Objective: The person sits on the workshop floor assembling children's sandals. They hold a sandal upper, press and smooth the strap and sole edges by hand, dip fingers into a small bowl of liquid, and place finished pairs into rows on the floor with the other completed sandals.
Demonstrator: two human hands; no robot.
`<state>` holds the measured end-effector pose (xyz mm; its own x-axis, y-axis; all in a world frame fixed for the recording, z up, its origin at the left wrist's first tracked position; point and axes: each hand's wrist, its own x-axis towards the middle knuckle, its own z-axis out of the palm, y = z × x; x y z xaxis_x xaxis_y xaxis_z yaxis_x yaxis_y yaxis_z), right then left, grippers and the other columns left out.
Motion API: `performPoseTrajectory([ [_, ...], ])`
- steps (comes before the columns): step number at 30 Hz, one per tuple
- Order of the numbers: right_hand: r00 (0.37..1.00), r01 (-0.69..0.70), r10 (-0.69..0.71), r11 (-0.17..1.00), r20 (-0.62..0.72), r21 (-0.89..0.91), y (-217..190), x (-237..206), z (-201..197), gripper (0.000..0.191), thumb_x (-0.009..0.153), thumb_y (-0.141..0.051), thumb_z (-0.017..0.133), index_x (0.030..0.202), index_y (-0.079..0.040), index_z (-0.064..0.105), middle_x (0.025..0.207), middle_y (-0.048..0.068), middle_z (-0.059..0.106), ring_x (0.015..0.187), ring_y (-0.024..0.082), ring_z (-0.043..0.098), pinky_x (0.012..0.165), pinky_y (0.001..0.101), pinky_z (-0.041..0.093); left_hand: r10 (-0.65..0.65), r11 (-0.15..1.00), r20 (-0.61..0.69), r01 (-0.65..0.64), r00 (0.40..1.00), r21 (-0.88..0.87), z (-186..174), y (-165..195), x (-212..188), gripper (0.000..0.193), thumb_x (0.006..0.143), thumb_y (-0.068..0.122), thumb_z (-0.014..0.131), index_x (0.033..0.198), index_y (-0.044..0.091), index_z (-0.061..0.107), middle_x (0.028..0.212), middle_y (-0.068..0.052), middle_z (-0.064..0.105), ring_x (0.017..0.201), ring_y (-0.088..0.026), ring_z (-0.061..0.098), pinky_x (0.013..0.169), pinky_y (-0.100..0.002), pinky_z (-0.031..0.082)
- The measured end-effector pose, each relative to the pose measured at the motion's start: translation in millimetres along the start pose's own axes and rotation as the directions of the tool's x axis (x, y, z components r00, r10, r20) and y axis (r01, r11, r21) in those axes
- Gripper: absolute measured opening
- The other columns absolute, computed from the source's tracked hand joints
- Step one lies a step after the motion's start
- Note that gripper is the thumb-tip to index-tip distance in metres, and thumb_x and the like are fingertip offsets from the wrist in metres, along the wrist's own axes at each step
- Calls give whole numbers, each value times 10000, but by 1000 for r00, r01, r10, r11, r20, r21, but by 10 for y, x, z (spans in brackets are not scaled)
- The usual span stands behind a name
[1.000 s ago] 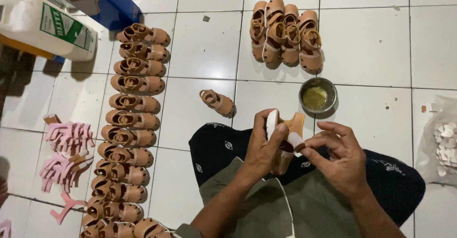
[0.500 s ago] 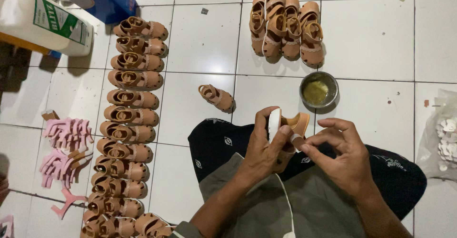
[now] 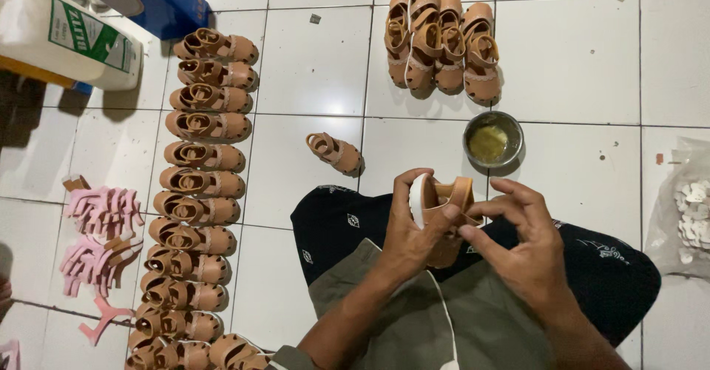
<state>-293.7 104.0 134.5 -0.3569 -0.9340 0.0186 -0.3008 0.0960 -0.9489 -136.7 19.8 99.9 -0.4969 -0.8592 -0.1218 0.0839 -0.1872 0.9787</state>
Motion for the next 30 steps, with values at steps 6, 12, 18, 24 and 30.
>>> performPoseTrajectory([
  [6, 974, 168, -153, 983, -169, 79, 57, -41, 157, 664, 912, -36, 748, 1462, 41, 383, 1207, 194, 671, 1144, 210, 684, 983, 316, 583, 12, 970, -42, -22, 999, -243, 16, -207, 64, 743, 974, 588, 643, 1436, 58, 401, 1323, -127, 518, 1193, -191, 576, 951, -334, 565],
  [12, 975, 77, -99, 990, -197, -117, 128, -25, 330, 877, 826, -84, 823, 1516, 44, 298, 1100, 172, 709, 1015, 199, 701, 878, 334, 581, 129, 983, -190, -150, 973, -102, 113, -388, 25, 757, 985, 616, 612, 1445, 62, 379, 1297, -108, 512, 1144, -176, 558, 938, -310, 532],
  [18, 962, 195, -227, 960, -151, -201, 503, 55, 324, 748, 892, -205, 814, 1491, 11, 421, 1168, 150, 709, 1063, 190, 700, 928, 332, 587, -77, 958, -203, 15, 976, -288, 36, -456, 194, 664, 1004, 577, 525, 1394, 48, 428, 1216, -131, 584, 1032, -202, 624, 870, -351, 559],
  [24, 979, 165, -201, 635, 45, -755, 1306, 964, -275, 598, 910, -530, 674, 1378, -161, 631, 1611, 274, 347, 1478, 458, 308, 1168, 578, 334, -290, 538, 91, 241, 953, -808, -321, -552, 246, 542, 1106, 514, 370, 1315, 34, 512, 1091, -179, 672, 977, -289, 700, 873, -431, 593],
  [30, 948, 287, 9, 404, 318, -868, 1496, 1406, -139, 717, 901, -754, 434, 1395, -273, 633, 1698, 200, 121, 1543, 457, 106, 1207, 622, 164, -503, 444, 62, 319, 862, -837, -436, -614, 244, 686, 1045, 569, 335, 1258, -31, 591, 1081, -215, 687, 1002, -319, 700, 918, -437, 586],
])
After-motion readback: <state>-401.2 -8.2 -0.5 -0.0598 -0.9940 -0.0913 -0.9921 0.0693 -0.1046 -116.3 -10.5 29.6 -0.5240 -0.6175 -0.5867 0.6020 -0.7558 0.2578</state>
